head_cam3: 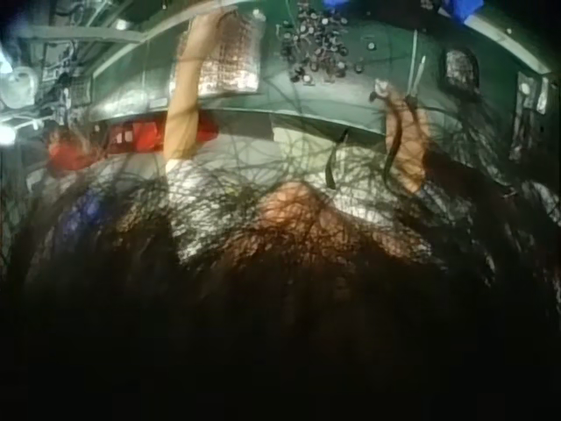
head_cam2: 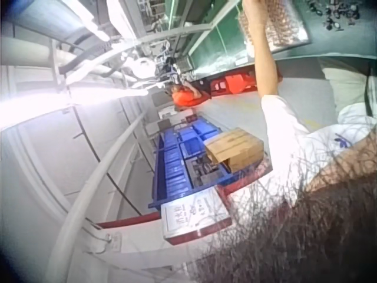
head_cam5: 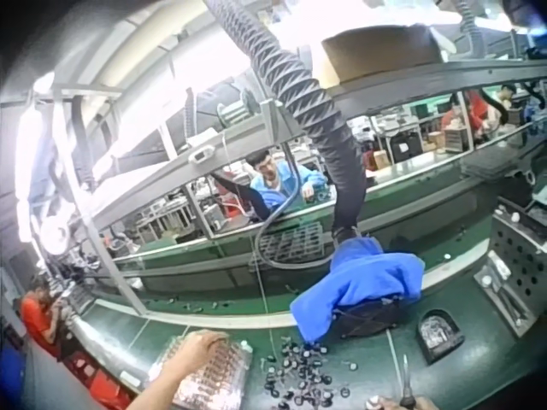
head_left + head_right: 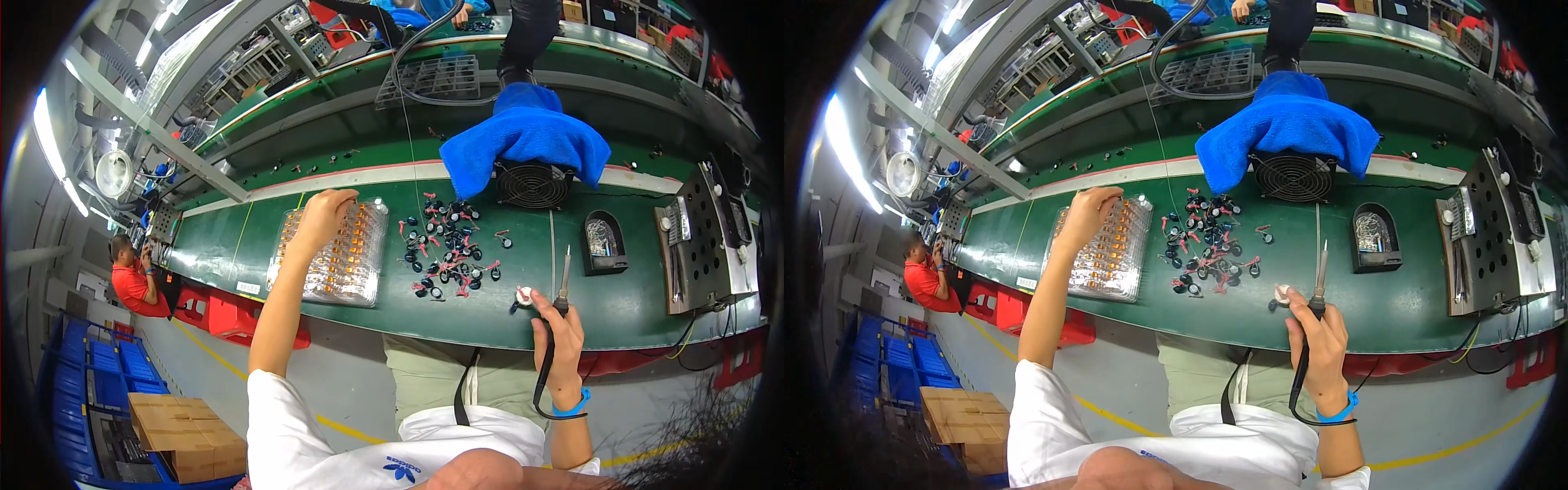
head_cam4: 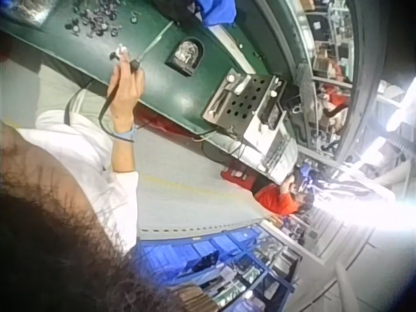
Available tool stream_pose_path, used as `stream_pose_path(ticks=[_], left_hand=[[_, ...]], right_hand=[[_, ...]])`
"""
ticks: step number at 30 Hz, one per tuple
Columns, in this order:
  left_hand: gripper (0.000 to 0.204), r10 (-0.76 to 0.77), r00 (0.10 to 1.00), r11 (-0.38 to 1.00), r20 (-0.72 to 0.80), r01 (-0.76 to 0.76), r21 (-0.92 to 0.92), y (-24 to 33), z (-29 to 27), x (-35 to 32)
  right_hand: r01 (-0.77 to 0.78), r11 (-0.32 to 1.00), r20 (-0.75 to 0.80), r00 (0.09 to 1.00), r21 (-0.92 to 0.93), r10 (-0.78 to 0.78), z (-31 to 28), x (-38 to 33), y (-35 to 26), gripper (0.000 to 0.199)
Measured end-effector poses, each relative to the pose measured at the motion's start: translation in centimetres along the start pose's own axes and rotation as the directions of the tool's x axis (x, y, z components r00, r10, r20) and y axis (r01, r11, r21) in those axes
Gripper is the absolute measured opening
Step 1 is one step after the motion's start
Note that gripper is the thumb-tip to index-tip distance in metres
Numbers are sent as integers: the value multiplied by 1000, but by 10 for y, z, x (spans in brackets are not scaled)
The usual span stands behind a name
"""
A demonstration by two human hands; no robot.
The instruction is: Soldering electronic components onto small circular circuit boards at an assembly station.
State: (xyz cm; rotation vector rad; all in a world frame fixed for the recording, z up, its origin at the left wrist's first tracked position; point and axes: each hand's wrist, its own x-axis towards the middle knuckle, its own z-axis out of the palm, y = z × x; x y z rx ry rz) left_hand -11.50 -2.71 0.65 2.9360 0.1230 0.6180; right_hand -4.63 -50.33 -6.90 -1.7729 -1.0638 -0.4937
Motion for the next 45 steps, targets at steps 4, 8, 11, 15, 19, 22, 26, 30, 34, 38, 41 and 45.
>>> stream_pose_path(ticks=[4,8,11,15,19,22,26,30,34,38,41,45], left_hand=[[23,-57,998,990,-15,55,-132,2,0,4],[23,-93,996,961,19,95,-259,-1,-3,10],[22,-113,991,959,68,127,-252,1,-5,13],[20,-39,999,977,-4,37,-210,9,-7,3],[20,-299,949,799,-101,191,-571,37,-2,-8],[20,-363,928,502,-80,123,-856,90,3,-16],[14,-209,978,193,11,52,-980,168,24,-23],[16,-127,974,88,187,198,-976,212,43,-13],[17,-65,977,78,204,209,-975,228,57,-1],[18,-29,968,99,248,249,-963,239,76,1],[16,-28,982,131,185,187,-974,247,86,-2],[15,32,978,260,204,189,-947,253,88,-5]], right_hand=[[2,1000,-1,1000,0,-2,0,0,1,42],[11,1000,2,1000,4,-11,-1,0,1,42],[6,1000,-1,1000,3,-6,-1,-1,2,42],[28,1000,-57,998,9,-28,1,0,3,41],[0,1000,-5,1000,0,0,-4,-2,2,40],[-6,1000,-9,1000,1,6,-6,-3,3,41],[-18,999,18,1000,51,18,-13,4,-3,43],[-65,989,26,998,133,62,-25,-4,-6,36],[-107,976,15,994,188,106,-39,-21,-8,43],[-135,977,-58,988,165,146,-50,-31,-8,53],[-124,991,-63,990,49,127,-52,-38,-8,52],[-80,997,-60,995,-14,79,-46,-37,-10,36]])
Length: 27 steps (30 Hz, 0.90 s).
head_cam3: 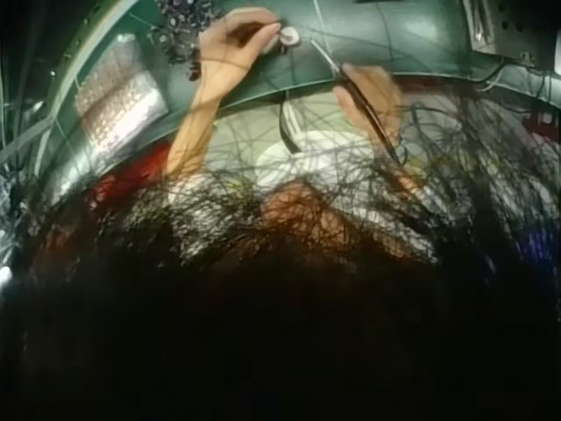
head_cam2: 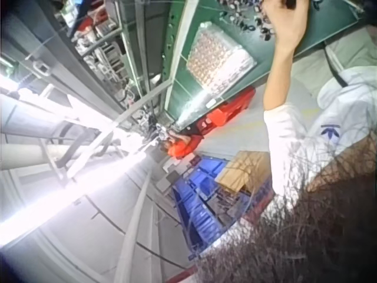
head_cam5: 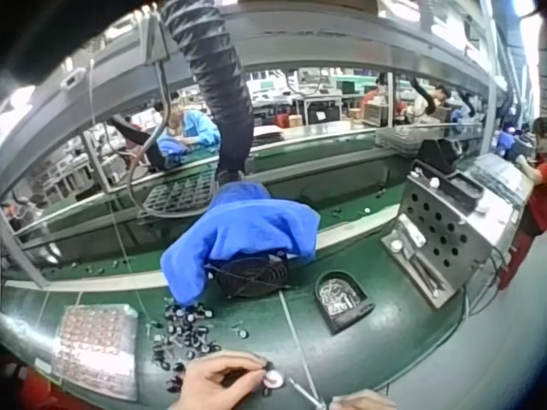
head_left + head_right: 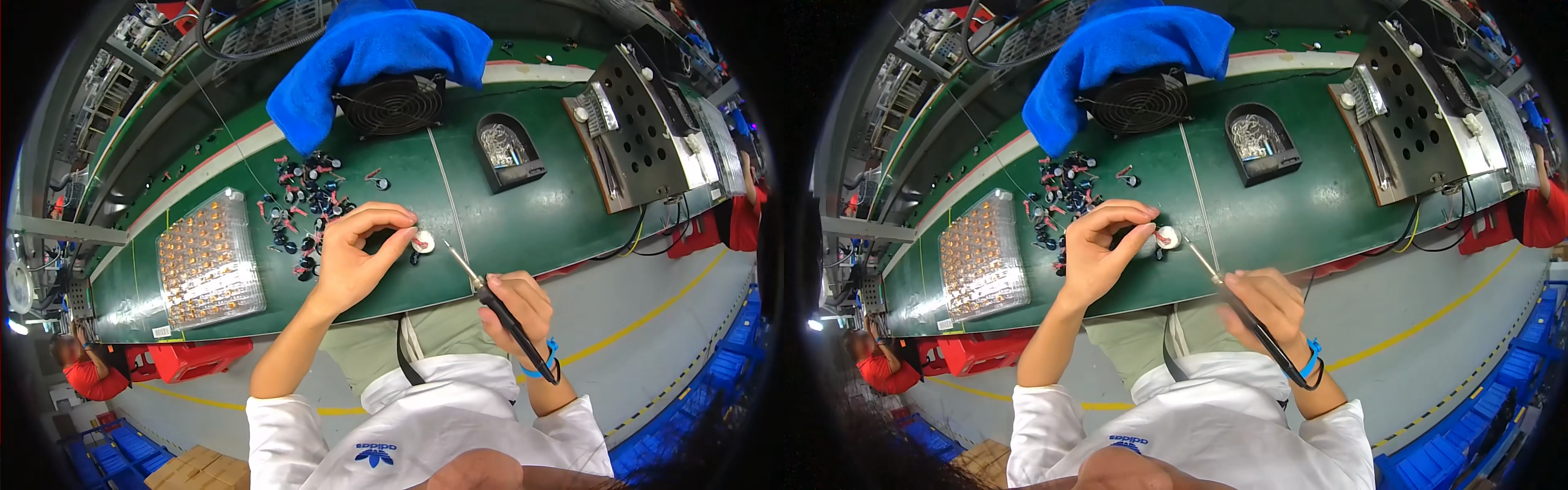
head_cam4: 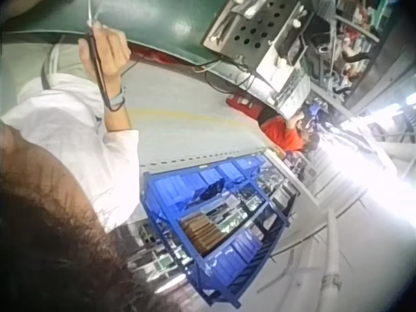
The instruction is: Soldering electronic components onto small circular circuit boards at an assembly station.
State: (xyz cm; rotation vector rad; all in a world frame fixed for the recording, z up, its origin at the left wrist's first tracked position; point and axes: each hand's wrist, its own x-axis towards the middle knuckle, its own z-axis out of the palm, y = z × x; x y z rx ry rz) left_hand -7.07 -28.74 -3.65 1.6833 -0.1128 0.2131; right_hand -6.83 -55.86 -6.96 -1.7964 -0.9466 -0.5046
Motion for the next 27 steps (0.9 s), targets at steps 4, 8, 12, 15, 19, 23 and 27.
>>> stream_pose_path(ticks=[4,8,12,15,19,23,27], left_hand=[[12,5,999,1000,46,-6,25,-7,6,-6],[12,22,999,999,43,-23,32,-7,6,-7],[13,-27,998,998,63,24,53,-4,5,-7],[13,-19,998,997,60,15,70,-2,5,-7],[12,4,998,995,70,-11,100,-5,4,-6],[12,-7,998,996,68,1,85,-5,5,-6],[12,-1,998,996,66,-5,91,-5,6,-6]], right_hand=[[-17,1000,30,999,-16,17,3,3,0,37],[-15,1000,43,999,6,15,7,6,-2,34],[-15,1000,48,999,-12,16,9,7,-4,33],[-17,1000,54,998,6,16,9,7,-4,34],[-16,1000,61,998,-1,16,9,8,-4,35],[-19,1000,64,998,-8,20,8,9,-5,35],[-11,1000,61,998,0,11,9,7,-2,36]])
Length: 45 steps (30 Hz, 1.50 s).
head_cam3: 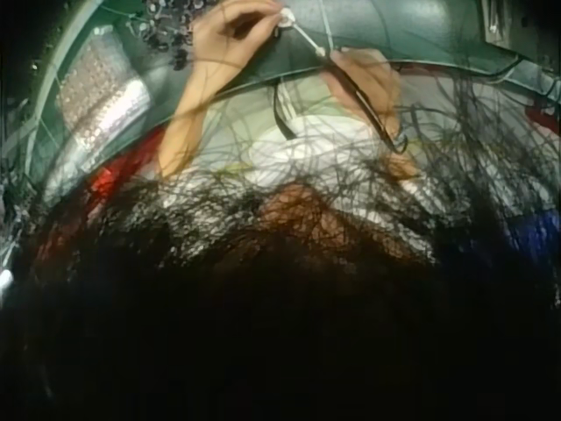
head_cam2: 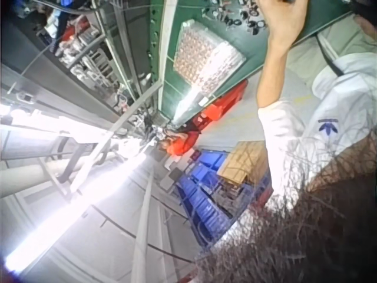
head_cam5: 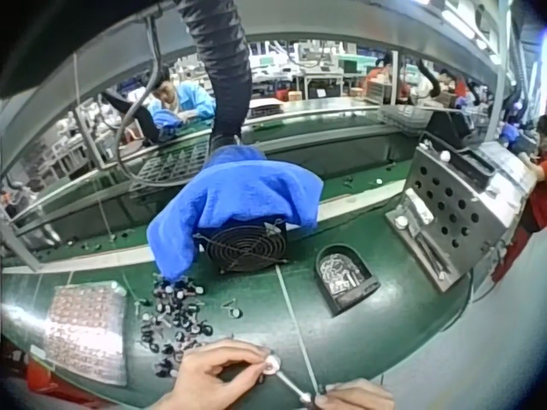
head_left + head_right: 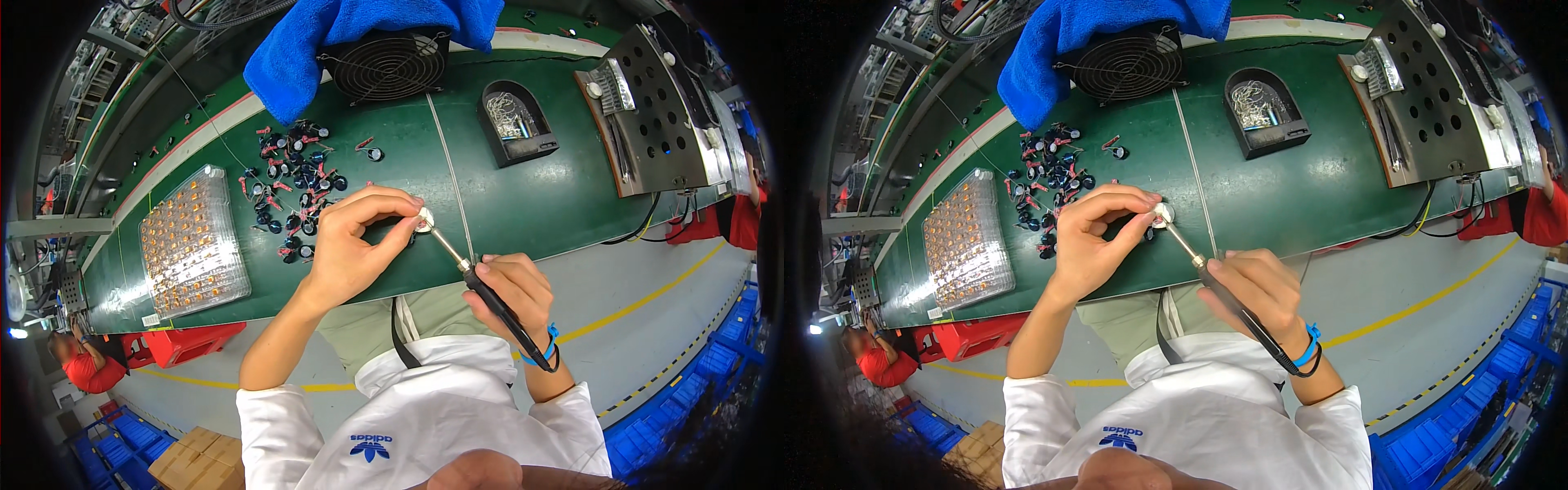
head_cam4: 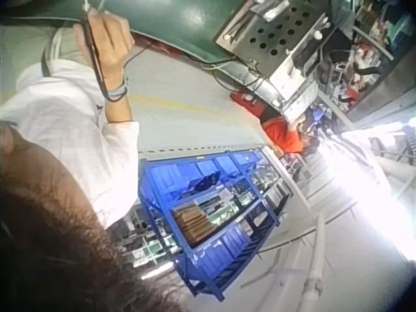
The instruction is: Soldering electronic components onto small circular circuit boards at an assembly station.
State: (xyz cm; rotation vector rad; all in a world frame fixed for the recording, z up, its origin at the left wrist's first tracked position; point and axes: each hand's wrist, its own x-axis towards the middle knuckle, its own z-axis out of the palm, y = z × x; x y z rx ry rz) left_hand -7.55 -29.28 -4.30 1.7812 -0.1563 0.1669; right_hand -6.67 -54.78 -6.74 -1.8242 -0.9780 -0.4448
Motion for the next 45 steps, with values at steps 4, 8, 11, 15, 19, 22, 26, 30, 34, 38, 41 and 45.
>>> stream_pose_path(ticks=[4,8,11,15,19,22,26,30,34,38,41,45], left_hand=[[12,-15,1000,1000,-15,15,-12,2,1,0],[16,1,1000,1000,1,-1,11,2,1,0],[25,-8,1000,1000,-4,8,20,3,2,-2],[35,40,999,997,-14,-40,59,1,2,-4],[36,44,999,996,-11,-43,80,0,2,-4],[36,52,999,993,-9,-51,103,1,2,-4],[35,54,998,994,-11,-53,95,-1,1,-4],[33,61,998,993,-13,-60,98,-1,3,-4],[32,71,997,989,-14,-68,130,-2,3,-5],[32,52,999,991,-11,-51,127,-1,3,-2],[32,70,998,989,-5,-69,134,-3,3,0],[30,75,997,985,-10,-73,156,0,0,-1]], right_hand=[[-9,999,-9,1000,33,9,-3,-1,1,40],[-34,998,2,999,45,34,-10,0,2,44],[-29,998,2,1000,50,29,-9,-1,3,44],[-17,998,-4,1000,54,17,-6,-2,4,35],[-1,999,0,1000,44,1,-6,-1,3,37],[-4,999,5,1000,35,4,-4,-2,3,38],[6,1000,10,1000,18,-6,-4,-1,3,40],[5,1000,5,1000,18,-5,-4,-2,3,41],[1,1000,9,1000,20,-1,-4,-3,3,41],[8,1000,10,1000,19,-8,-4,-2,6,41],[14,999,2,1000,40,-15,-6,-1,8,39],[6,998,-26,1000,62,-4,-12,3,6,38]])
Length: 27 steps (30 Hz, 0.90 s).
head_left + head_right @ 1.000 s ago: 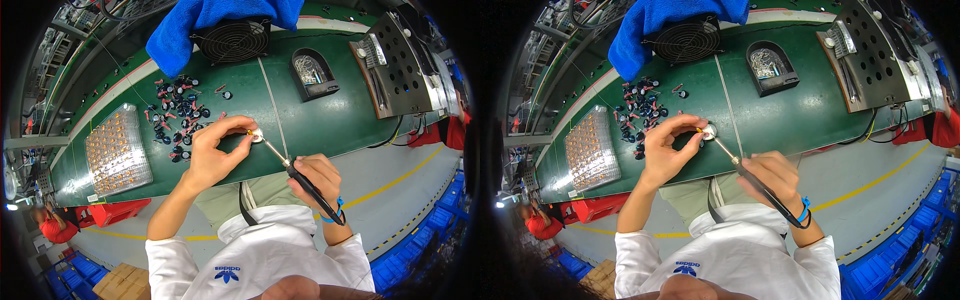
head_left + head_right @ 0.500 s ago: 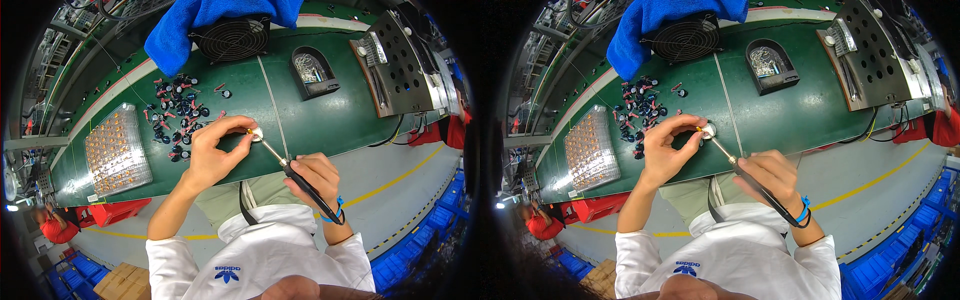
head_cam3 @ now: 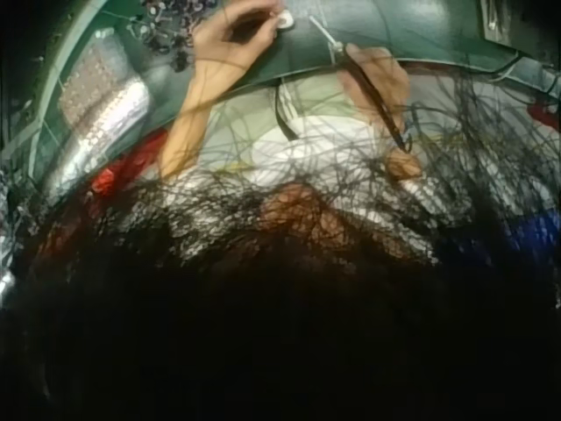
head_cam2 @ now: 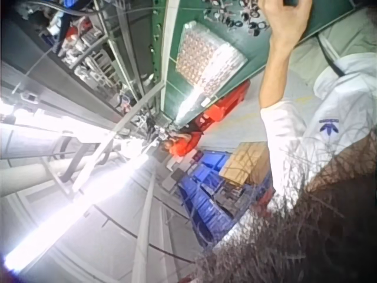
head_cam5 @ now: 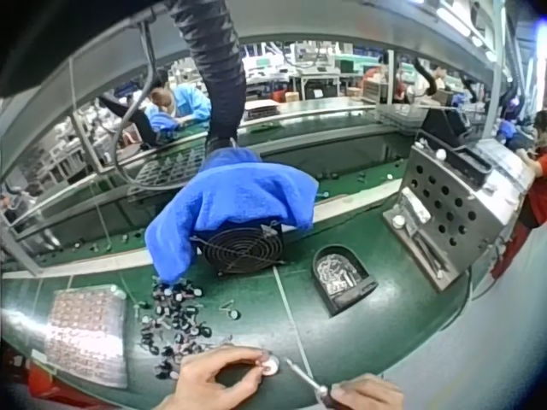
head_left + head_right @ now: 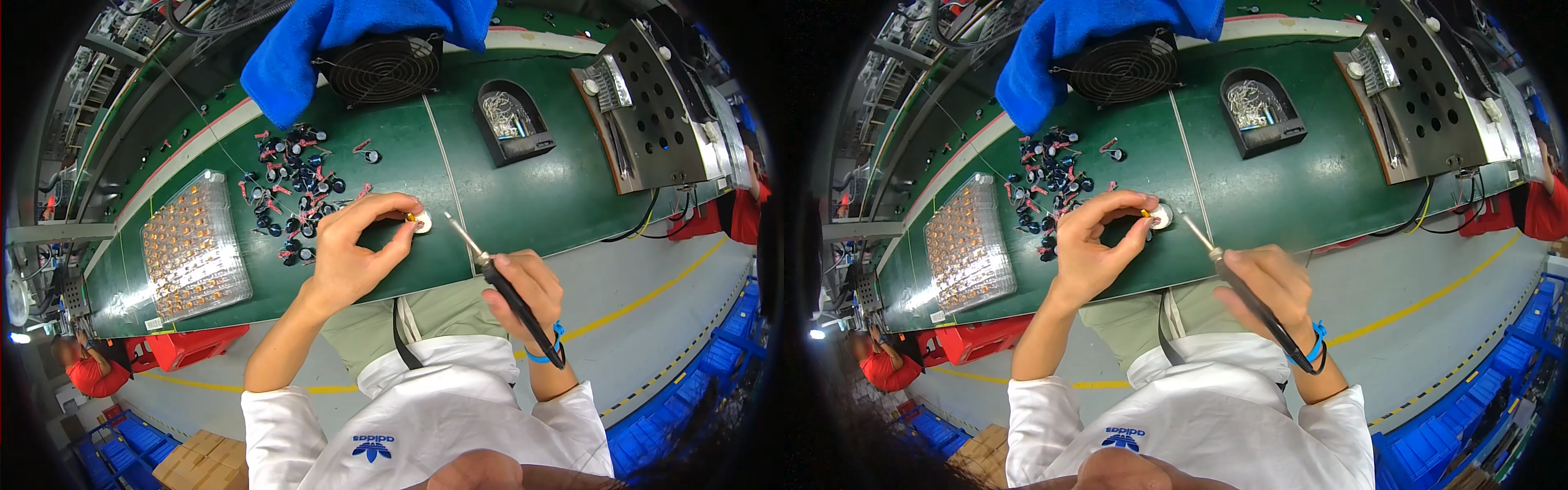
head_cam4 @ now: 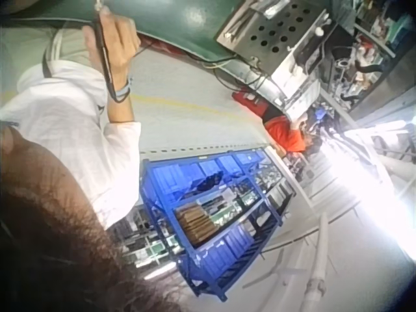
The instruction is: Soldering electronic components onto small circular circuit boards at an assembly station.
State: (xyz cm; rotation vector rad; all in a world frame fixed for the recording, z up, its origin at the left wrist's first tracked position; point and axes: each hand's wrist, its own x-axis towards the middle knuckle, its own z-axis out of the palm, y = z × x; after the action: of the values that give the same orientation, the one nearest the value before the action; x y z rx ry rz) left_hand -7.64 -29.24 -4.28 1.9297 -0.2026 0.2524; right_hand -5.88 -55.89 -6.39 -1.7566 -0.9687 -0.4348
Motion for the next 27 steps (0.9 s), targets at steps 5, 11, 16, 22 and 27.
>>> stream_pose_path(ticks=[5,11,16,22,27], left_hand=[[21,253,966,952,-50,-240,189,3,-4,-6],[21,256,954,907,-157,-181,379,45,-63,-14],[14,3,950,834,-312,169,525,6,-187,7],[27,31,938,895,-344,127,427,-72,-250,115],[51,-214,871,395,-443,492,776,-139,-279,136]], right_hand=[[-105,952,-142,988,-287,67,-6,13,10,42],[-90,876,-60,996,-473,71,-14,35,33,56],[-157,981,-179,974,-110,136,3,23,30,48],[17,991,-115,993,-131,-32,26,35,26,45],[34,990,-133,990,-139,-52,31,37,22,47]])
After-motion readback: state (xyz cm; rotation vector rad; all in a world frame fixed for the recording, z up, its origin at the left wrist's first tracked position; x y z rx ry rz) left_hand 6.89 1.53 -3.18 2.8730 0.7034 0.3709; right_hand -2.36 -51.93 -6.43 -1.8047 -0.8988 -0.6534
